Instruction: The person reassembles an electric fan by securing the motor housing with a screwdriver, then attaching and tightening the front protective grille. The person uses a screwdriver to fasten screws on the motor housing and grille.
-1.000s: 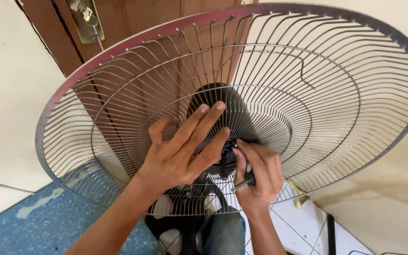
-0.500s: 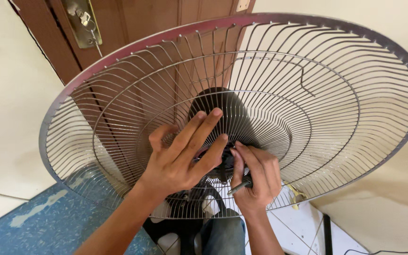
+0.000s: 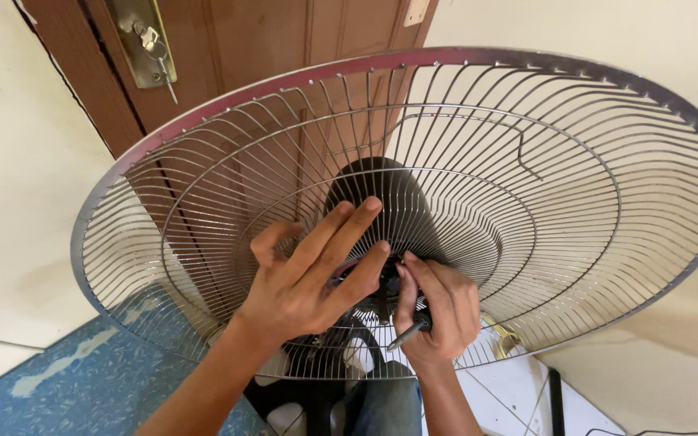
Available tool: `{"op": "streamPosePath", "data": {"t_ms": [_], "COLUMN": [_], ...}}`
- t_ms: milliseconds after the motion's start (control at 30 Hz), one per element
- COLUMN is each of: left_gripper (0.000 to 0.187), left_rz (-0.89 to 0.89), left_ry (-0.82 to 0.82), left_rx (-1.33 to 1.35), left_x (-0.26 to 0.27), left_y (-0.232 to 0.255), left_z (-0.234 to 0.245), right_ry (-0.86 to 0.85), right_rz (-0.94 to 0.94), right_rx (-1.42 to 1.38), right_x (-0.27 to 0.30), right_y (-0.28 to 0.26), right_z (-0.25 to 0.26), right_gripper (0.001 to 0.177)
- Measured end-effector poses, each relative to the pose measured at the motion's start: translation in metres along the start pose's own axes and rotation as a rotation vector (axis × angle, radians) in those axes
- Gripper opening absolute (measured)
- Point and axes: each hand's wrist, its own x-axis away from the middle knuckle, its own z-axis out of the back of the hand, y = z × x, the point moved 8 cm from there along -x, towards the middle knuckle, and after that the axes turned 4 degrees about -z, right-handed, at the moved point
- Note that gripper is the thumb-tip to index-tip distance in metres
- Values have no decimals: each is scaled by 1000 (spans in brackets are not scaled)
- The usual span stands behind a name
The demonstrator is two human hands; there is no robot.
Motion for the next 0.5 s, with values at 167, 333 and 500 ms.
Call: {"op": "streamPosePath", "data": {"t_ms": [167,333,500], "left_gripper": [23,21,22], "left_rz": [-11,-13,-17], "left_ry": [0,-18,-15], "left_rx": [-5,30,-21], "left_x": [0,-3,-3], "left_y": [-3,0,2], "left_z": [1,-2,-3], "right_ry": [4,21,3], "right_rz": [4,32,60], "right_rx": [4,-3,-9], "right_x": [0,-3,-7], "right_y": [-2,-4,-4], "right_z": [-1,0,1], "right_gripper": [28,31,32]}}
